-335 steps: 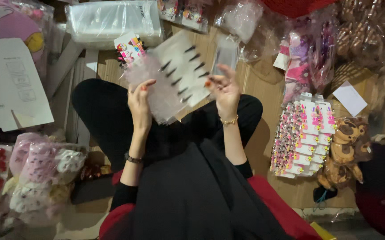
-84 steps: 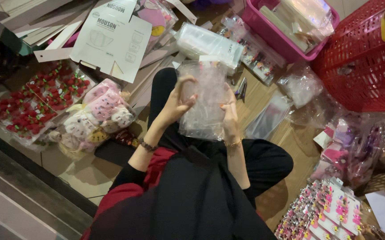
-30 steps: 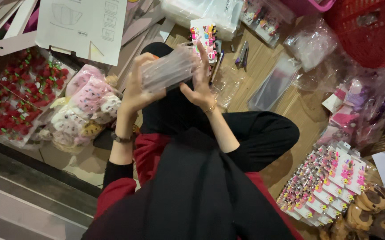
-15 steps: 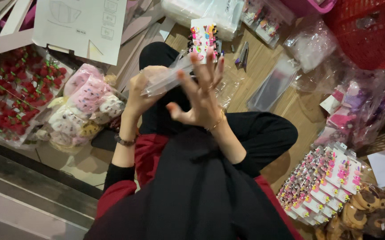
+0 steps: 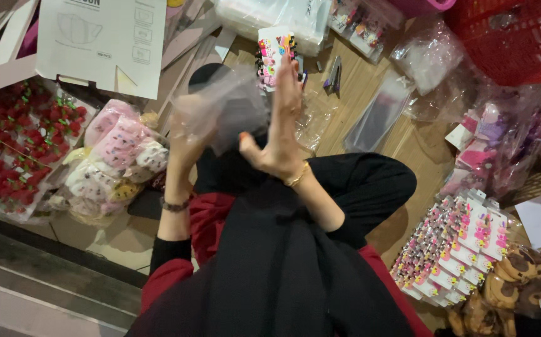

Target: The person sits on the floor and organizes various small items, including hair clips and plastic bags. They pick up items, place them into clear plastic bags, and arrange them on the floor.

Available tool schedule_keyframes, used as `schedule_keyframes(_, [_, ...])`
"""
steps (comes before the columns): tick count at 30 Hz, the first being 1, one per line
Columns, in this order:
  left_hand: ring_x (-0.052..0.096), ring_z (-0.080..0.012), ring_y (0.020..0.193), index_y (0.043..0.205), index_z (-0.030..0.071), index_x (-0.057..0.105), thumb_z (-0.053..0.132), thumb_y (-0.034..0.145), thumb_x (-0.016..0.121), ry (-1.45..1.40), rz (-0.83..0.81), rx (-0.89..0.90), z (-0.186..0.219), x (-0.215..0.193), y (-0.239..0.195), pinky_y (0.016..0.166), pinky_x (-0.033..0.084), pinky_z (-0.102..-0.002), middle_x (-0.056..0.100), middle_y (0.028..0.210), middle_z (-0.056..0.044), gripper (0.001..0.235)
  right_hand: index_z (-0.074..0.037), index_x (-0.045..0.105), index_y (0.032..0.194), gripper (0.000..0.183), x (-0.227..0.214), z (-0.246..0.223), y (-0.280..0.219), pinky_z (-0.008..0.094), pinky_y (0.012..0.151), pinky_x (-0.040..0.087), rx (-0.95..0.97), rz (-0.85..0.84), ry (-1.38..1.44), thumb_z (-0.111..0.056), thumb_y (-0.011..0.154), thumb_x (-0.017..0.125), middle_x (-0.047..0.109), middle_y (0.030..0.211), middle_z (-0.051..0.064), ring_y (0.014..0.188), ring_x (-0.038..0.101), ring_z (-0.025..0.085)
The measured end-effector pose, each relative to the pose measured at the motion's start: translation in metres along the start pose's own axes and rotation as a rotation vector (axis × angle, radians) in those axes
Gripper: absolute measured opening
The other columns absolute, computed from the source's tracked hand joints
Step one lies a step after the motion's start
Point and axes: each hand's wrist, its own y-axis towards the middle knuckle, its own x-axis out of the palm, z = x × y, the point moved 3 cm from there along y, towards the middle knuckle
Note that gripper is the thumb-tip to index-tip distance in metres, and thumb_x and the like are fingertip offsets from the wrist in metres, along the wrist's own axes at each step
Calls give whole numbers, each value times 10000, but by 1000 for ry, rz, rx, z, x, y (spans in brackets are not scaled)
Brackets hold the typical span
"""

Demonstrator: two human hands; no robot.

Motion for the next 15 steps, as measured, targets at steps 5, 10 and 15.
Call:
schedule_keyframes(5, [630,-213,767,918,16,660,-34,738,846,-25,-104,-163,59,12,23,687,529,-381,607,771,-163,263,-170,31,1696,1079,-4,38,-9,607,1309,49,190,-197,532,-410,906,726,110,1756,142,1616,113,358])
schedule_keyframes(10, [546,-166,583,726,-10,604,-27,669,854,-67,-113,-386,103,18,36,558,497,-357,512,561,-145,257,-84,333,1609,955,-12,65,-28,445,1263,241,349,-360,831,-267,845,876,391,1607,164,1496,361,229])
schedule_keyframes(15, [680,-252,985,1300,155,595,157,819,782,-63,-282,-437,82,22,15,828,540,-456,708,1114,-152,516,-86,561,1391,557,-13,90,-59,403,986,541,516,-273,884,38,878,738,656,1250,88,1108,597,131])
